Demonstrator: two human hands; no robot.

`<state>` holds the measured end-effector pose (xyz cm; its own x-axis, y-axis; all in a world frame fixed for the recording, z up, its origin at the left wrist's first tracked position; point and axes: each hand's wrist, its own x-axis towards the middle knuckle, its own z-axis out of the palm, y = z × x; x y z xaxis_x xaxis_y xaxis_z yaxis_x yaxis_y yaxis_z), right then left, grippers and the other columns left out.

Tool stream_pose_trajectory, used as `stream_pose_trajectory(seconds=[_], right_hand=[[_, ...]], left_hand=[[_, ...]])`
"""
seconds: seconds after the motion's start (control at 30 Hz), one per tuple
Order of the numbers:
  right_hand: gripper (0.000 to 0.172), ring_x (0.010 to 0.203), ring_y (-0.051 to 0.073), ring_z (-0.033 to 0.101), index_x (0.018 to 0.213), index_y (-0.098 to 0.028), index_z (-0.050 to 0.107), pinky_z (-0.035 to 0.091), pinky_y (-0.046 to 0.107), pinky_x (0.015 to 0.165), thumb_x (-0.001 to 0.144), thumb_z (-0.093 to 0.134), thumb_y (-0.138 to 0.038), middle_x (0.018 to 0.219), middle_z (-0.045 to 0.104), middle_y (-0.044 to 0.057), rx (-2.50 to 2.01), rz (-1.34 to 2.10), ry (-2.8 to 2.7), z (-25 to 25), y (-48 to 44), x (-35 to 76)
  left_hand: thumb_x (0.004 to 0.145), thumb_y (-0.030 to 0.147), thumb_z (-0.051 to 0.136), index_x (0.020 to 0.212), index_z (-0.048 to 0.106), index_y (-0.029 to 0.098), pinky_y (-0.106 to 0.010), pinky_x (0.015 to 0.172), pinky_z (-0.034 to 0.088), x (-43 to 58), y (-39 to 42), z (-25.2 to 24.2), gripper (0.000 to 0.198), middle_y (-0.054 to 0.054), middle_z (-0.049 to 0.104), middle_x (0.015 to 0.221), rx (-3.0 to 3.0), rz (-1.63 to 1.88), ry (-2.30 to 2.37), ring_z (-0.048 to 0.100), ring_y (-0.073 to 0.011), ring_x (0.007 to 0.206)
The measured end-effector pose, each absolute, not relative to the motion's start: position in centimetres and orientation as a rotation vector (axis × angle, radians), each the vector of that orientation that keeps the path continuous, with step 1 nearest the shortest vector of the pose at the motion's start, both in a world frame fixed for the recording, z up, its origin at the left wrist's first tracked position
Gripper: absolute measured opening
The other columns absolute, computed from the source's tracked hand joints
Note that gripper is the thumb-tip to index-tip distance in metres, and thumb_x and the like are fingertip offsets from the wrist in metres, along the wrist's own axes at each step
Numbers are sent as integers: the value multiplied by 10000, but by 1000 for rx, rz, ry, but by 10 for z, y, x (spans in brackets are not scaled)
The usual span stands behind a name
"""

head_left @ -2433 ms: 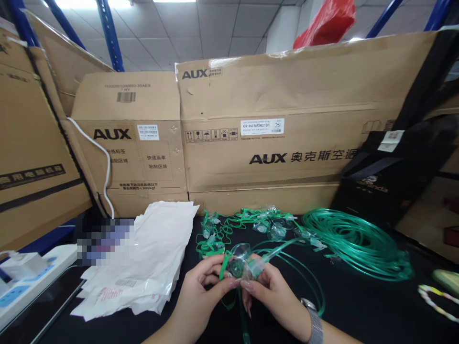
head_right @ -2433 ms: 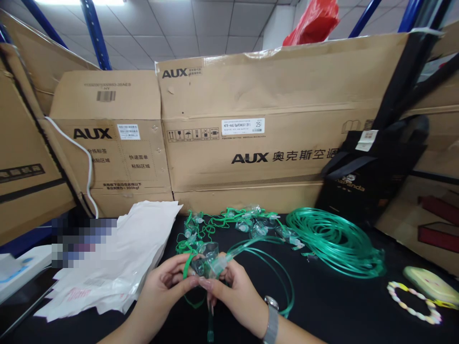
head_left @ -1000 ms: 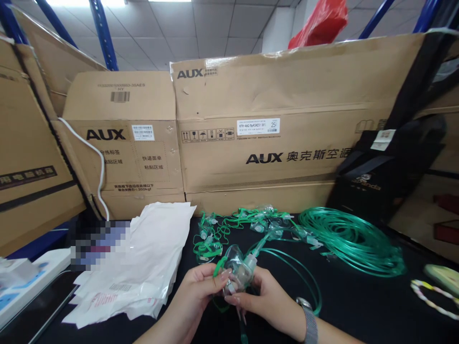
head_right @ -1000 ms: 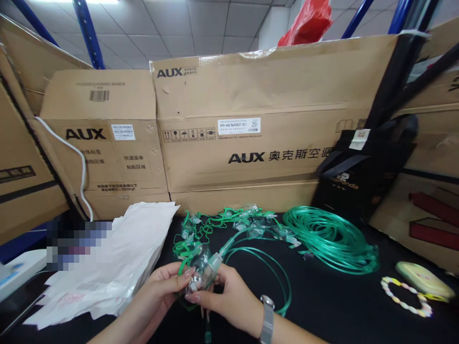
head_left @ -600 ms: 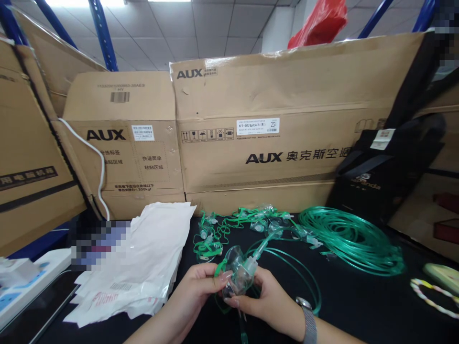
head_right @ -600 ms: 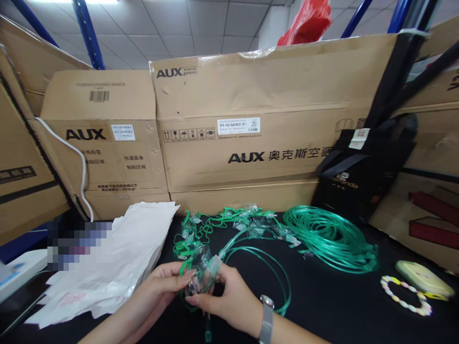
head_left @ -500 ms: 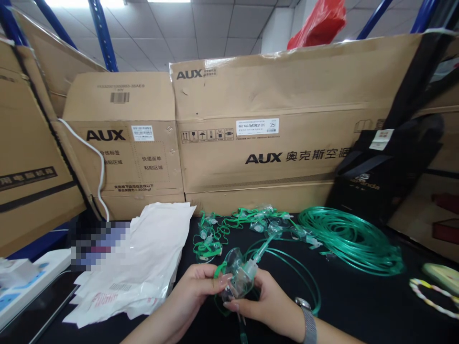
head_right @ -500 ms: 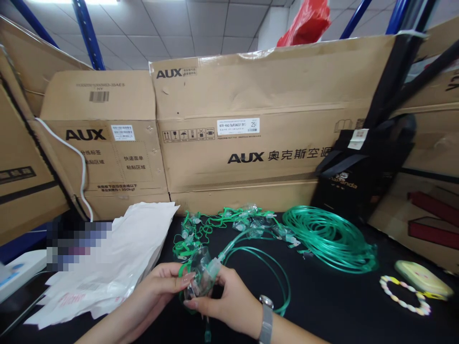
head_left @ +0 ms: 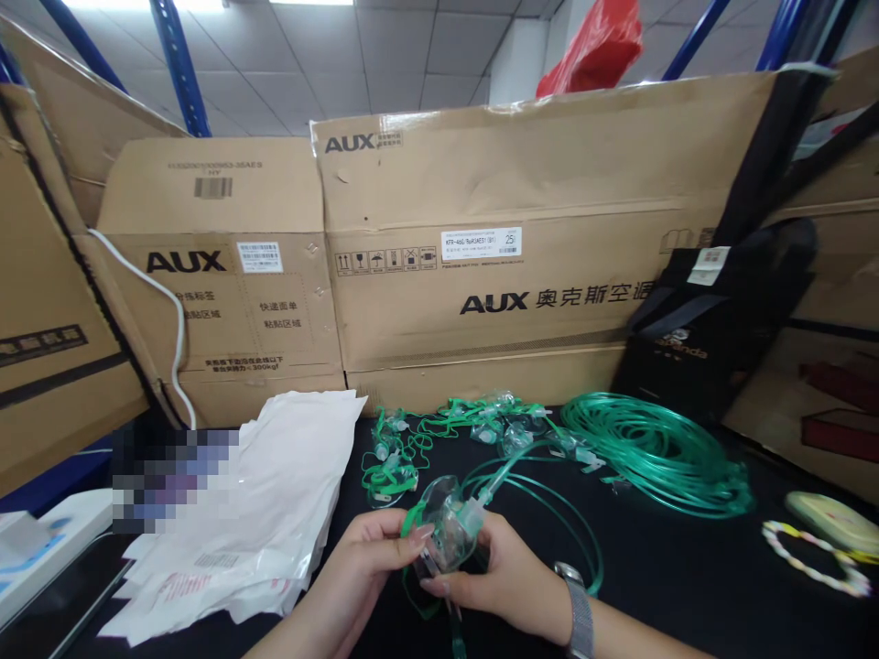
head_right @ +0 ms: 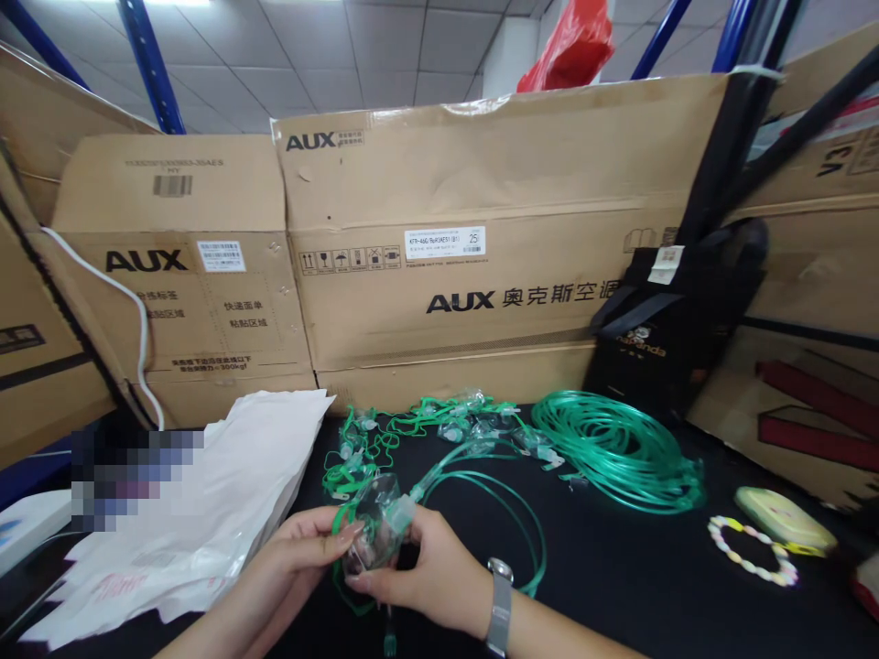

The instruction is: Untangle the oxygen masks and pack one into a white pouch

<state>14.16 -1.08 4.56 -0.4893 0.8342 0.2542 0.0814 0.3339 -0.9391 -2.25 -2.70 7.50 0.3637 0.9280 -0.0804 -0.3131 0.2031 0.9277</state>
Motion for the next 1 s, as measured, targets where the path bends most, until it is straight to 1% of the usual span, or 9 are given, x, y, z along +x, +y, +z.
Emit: stream_pose_trajectory(seconds=[0.17,0.3,0.4,0.57,0.63,0.8,0.9,1.0], right_hand=[[266,651,126,541,808,-156,617,465,251,654,619,724,-309,731,632,-2,-823,1256,-1783,47,-9,141],[273,615,114,527,789,-163,627,465,239,642,591,746,-310,687,616,-19,-829,1290,-1775,48,-14,139],[327,614,113,522,825,-173,623,465,233,635,561,765,-302,699,615,-21,-810,1279,-1765,48,-16,139],[227,612,113,527,767,-166,637,465,244,649,616,731,-306,675,623,-23,-782,1270,-1814,49,-12,142],[226,623,118,538,765,-161,643,470,253,659,629,725,-321,683,633,-18,-784,1264,-1818,49,-9,143],[237,714,137,581,814,-162,645,474,280,748,644,723,-308,775,664,0,-725,1338,-1758,49,-8,142],[224,661,120,570,806,-160,636,483,263,699,651,723,-297,736,653,-9,-699,1420,-1702,49,-8,141],[246,636,115,549,812,-159,634,481,256,667,645,730,-314,719,639,-9,-731,1385,-1681,46,-7,141]], left_hand=[[686,203,654,606,666,133,-299,709,358,-25,-26,74,107,-11,625,590,1041,995,765,504,-152,622],[693,238,665,612,664,129,-284,678,357,-24,-28,66,136,-8,619,581,1070,1018,771,507,-149,615],[669,252,686,605,667,129,-267,648,351,-21,-29,63,140,4,591,544,1027,1028,763,498,-143,600],[649,240,682,646,695,116,-262,645,348,-19,-29,70,125,-24,628,593,951,1045,753,508,-155,624],[644,227,682,631,691,120,-268,658,352,-19,-29,72,108,-26,630,597,942,1038,752,506,-157,628],[649,256,698,607,667,148,-262,678,353,-20,-27,69,120,-6,615,611,957,1064,760,489,-144,627],[676,273,684,601,655,155,-267,698,359,-19,-27,67,143,7,596,591,972,1075,775,488,-141,626],[684,300,682,613,656,163,-275,726,368,-17,-28,67,157,9,610,611,1012,1098,817,508,-152,662]])
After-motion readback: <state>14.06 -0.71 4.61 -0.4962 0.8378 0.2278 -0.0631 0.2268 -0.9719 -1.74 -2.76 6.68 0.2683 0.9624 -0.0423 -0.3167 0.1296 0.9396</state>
